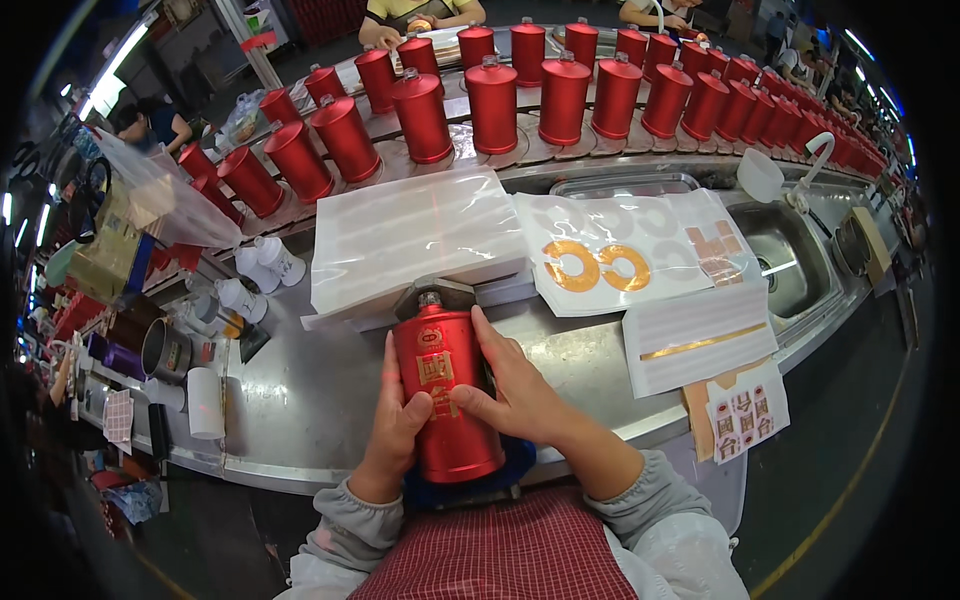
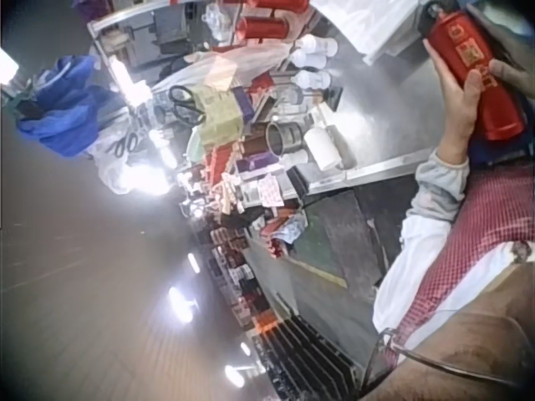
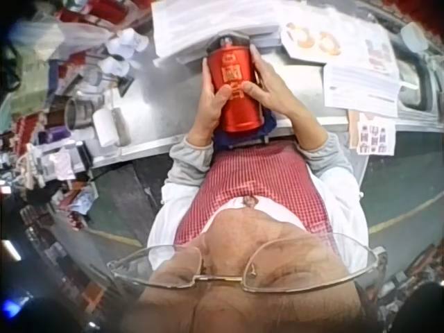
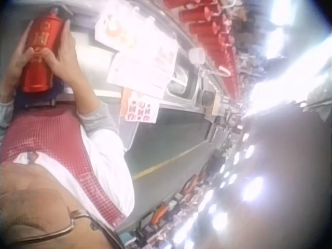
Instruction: The person cleans the surface of a red cylindrical container with a green cloth. They peel a gold decorative sticker from a sheet and align it on the container's body. The person uses a small green tool to press the sticker firmly and remove air bubbles.
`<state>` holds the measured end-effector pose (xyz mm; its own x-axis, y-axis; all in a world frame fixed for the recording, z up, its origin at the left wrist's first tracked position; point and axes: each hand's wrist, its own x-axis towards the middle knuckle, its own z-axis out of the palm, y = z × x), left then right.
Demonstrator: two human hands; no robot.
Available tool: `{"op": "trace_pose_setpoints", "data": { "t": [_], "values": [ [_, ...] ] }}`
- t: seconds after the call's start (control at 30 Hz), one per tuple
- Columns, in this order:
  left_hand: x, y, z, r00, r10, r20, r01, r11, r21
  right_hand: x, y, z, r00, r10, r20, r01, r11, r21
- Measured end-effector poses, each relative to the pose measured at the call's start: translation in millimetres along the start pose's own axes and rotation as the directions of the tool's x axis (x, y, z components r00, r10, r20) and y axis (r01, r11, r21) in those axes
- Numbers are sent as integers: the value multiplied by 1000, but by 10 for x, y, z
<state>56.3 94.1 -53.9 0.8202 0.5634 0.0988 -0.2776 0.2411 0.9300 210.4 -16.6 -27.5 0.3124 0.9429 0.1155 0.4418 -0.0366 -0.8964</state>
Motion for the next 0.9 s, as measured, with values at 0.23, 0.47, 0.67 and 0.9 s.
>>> {"op": "trace_pose_setpoints", "data": {
  "t": [0.23, 0.47, 0.67, 0.9],
  "values": [
    [-2, 44, 5, 1000, -25, -10, 24, 1000, -17, 14, 18, 14, 1000, -19, 0, 19, 1000, 12],
    [-11, 7, -54, 1000, -4, 3, 4, 998, -66, 23, 0, -3, 1000, 6, 14, -7, 998, 57],
    [-8, 34, -112, 999, -27, 26, 29, 996, -80, 71, 46, 19, 999, -23, 41, 22, 999, 34],
    [-14, -15, -159, 1000, 1, 1, -1, 1000, 5, 76, 23, 58, 998, 39, 51, -42, 997, 58]
  ]
}}
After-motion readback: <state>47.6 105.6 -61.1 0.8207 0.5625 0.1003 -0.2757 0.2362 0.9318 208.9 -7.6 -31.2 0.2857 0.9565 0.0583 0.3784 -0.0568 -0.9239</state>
